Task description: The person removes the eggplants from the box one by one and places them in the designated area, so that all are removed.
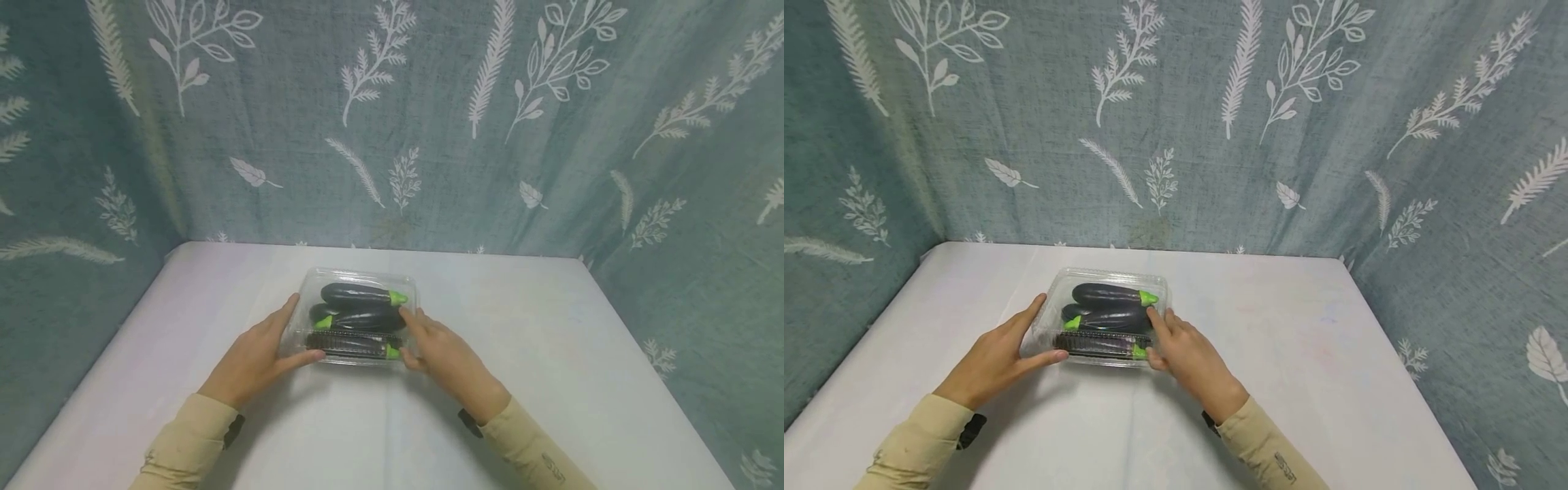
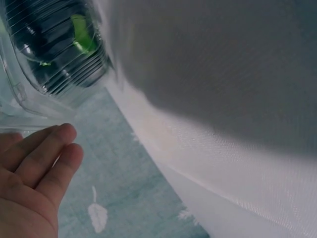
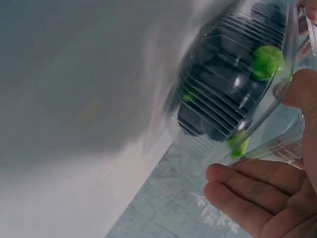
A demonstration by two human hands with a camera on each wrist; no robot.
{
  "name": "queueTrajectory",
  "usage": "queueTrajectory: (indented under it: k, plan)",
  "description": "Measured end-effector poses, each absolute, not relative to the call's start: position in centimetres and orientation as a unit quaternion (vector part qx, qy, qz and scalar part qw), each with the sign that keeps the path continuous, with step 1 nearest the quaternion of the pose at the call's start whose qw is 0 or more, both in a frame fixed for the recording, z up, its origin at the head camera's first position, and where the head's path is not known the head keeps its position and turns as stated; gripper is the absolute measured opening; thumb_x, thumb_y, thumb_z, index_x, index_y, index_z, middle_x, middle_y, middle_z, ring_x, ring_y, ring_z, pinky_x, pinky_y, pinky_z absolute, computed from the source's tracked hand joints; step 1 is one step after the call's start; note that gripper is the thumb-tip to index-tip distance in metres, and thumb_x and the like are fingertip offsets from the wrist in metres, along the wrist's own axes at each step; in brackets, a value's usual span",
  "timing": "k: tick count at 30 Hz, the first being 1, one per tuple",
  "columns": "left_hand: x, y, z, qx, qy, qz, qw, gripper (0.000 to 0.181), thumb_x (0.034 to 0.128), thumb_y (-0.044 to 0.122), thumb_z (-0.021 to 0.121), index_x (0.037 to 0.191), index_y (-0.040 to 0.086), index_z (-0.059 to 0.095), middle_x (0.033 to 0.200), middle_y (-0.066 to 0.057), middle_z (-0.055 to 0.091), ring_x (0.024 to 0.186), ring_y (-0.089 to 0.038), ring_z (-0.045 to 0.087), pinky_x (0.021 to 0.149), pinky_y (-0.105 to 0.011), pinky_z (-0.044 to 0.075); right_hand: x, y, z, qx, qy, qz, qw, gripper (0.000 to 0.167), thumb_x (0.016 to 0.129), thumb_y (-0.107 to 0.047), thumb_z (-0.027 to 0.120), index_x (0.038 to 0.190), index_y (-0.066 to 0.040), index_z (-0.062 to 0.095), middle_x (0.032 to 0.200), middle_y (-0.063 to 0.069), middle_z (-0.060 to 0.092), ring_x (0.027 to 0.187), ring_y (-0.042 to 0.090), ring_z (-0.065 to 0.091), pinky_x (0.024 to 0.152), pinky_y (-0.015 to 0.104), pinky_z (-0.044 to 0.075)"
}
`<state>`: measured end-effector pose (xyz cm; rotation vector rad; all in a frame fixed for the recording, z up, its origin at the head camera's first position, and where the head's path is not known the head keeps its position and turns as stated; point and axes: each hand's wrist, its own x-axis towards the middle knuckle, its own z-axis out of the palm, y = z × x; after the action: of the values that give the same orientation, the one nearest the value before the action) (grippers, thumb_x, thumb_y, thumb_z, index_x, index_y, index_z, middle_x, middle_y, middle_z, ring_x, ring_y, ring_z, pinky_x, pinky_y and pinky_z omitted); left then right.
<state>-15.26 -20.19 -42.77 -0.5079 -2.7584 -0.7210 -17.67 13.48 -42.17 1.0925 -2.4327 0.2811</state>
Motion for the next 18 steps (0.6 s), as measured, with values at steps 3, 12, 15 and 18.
queueTrajectory:
  k: [3,12,15,18]
  plan:
    - [-15.2,-20.2,-42.7,-0.169,-0.945,-0.251,0.121,0.108,0.0847,0.066,0.071,0.161,0.007,0.024,0.154,-0.023,0.043,0.134,-0.045,0.049,0.107,-0.061,0.042,-17.7,13.7,-42.2,0.392,-0.884,0.119,0.223,0.068,0.090,-0.017,0.076,0.145,0.006,0.044,0.121,0.036,0.063,0.103,0.042,0.070,0.086,0.040,0.060]
    - [-14.9,-20.2,-41.9,-0.152,-0.941,-0.277,0.117,0.101,0.0869,0.064,0.070,0.161,0.010,0.028,0.153,-0.022,0.045,0.135,-0.045,0.047,0.108,-0.062,0.039,-17.7,14.3,-41.5,0.343,-0.908,0.176,0.162,0.074,0.096,-0.034,0.073,0.154,-0.005,0.038,0.133,0.027,0.061,0.114,0.039,0.065,0.098,0.045,0.054]
    - [-14.9,-20.5,-41.8,-0.150,-0.939,-0.286,0.115,0.087,0.0948,0.059,0.063,0.161,0.014,0.029,0.155,-0.017,0.044,0.139,-0.041,0.044,0.110,-0.061,0.037,-17.8,14.3,-40.9,0.315,-0.917,0.197,0.146,0.077,0.097,-0.036,0.070,0.158,-0.006,0.033,0.136,0.022,0.061,0.119,0.036,0.063,0.101,0.046,0.052]
    - [-14.9,-20.9,-41.8,-0.152,-0.936,-0.294,0.119,0.071,0.1034,0.051,0.053,0.160,0.015,0.030,0.157,-0.013,0.042,0.141,-0.039,0.042,0.111,-0.061,0.036,-17.9,14.3,-40.6,0.296,-0.918,0.221,0.145,0.078,0.098,-0.033,0.070,0.158,-0.005,0.030,0.137,0.022,0.060,0.122,0.036,0.061,0.103,0.046,0.050]
